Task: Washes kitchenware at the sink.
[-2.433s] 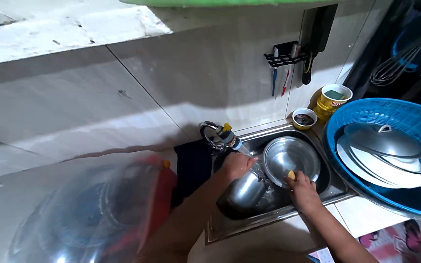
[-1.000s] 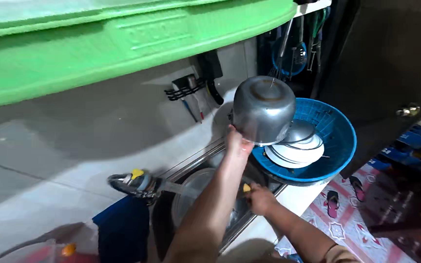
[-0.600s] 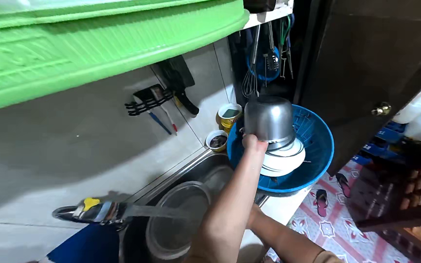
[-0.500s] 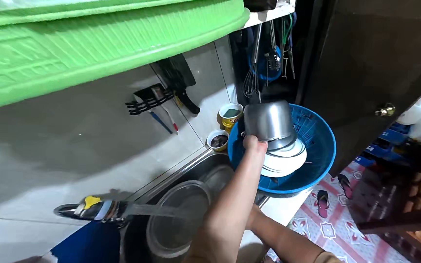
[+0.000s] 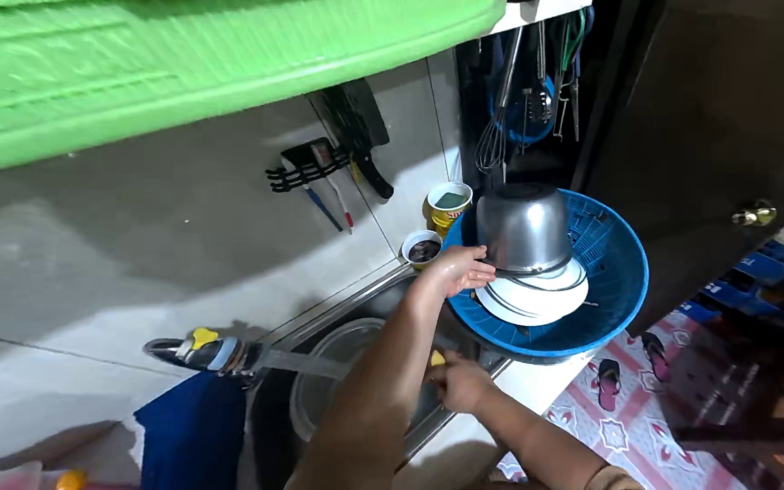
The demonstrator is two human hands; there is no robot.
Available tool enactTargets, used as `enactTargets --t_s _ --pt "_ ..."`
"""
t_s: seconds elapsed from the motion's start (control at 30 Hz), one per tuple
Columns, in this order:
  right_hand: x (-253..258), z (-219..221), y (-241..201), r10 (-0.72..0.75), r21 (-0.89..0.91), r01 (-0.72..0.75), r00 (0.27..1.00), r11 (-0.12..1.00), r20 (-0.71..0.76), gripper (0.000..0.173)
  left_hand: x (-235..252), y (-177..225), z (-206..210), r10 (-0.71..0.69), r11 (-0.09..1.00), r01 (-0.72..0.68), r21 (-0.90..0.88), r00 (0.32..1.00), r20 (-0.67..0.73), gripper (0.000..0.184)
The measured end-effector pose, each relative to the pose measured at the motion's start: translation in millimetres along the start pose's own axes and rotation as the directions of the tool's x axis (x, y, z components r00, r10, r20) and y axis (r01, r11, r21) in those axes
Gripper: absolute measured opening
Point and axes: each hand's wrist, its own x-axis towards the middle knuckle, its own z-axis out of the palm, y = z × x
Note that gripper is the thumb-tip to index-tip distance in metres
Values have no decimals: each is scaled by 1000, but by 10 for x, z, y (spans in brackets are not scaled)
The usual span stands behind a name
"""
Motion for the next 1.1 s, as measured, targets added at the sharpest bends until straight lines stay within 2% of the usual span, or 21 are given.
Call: enactTargets --t_s 0.07,0.13,0.23,0.27,0.3,0.37,0.43,0.5,0.57,0.6,0.67,0.73,0.8,0.87,0.9,1.0,1.1 --pt "30 32 42 11 9 -11 1000 1000 -23 42 -181 2 -65 87 992 -82 96 995 -47 47" --pt "48 46 77 34 25 -33 998 999 -59 54 -434 -54 -247 231 969 -217 118 966 -118 42" --pt "24 -34 45 125 65 -120 989 991 -82 93 -863 -363 -730 397 917 -387 96 865 -308 37" --pt "39 -65 29 183 98 -175 980 980 -75 104 -997 -541 -938 406 913 -389 125 831 -379 37" --pt "85 -75 36 240 137 -229 968 964 -70 107 -1135 -745 -1140 386 922 -340 184 807 -447 37" --pt "224 -99 18 295 287 -250 947 925 -127 95 -1418 -1233 -1501 333 927 -156 342 763 -554 39" --pt "391 -221 -195 250 382 -149 940 912 -233 69 -1683 -1721 -1718 300 892 41 449 690 -659 40" --pt "553 -385 -601 105 312 3 939 950 -327 51 -1829 -2195 -1815 271 890 157 429 575 -772 49" --pt "770 -409 -986 -134 107 186 918 977 -373 40 -1906 -2467 -1789 124 925 248 289 521 -845 73" --pt "921 -341 -1108 -240 -40 242 908 970 -342 36 -1911 -2551 -1766 14 941 282 188 523 -852 82" --pt "1248 -78 -1183 -371 -329 302 912 895 -174 32 -1864 -2745 -1753 -174 969 245 -36 570 -803 79" --pt "1493 214 -1152 -313 -478 301 948 825 57 33 -1713 -3040 -1875 -291 954 128 -273 624 -726 70" --pt "1503 389 -1161 -84 -485 192 968 853 235 37 -1572 -3219 -2027 -339 922 84 -378 646 -684 66" --pt "1315 405 -1278 131 -482 67 921 874 367 46 -1503 -3231 -2104 -349 917 92 -388 656 -669 62" --pt "1217 405 -1340 177 -456 33 895 889 410 49 -1496 -3179 -2109 -341 923 103 -370 662 -667 60" --pt "972 253 -1681 162 -381 83 808 921 567 49 -1457 -3153 -2147 -295 953 153 -260 654 -696 56" --pt "1083 525 -1698 -21 -232 222 764 947 645 44 -1440 -3202 -2204 -217 976 152 -157 597 -773 54"
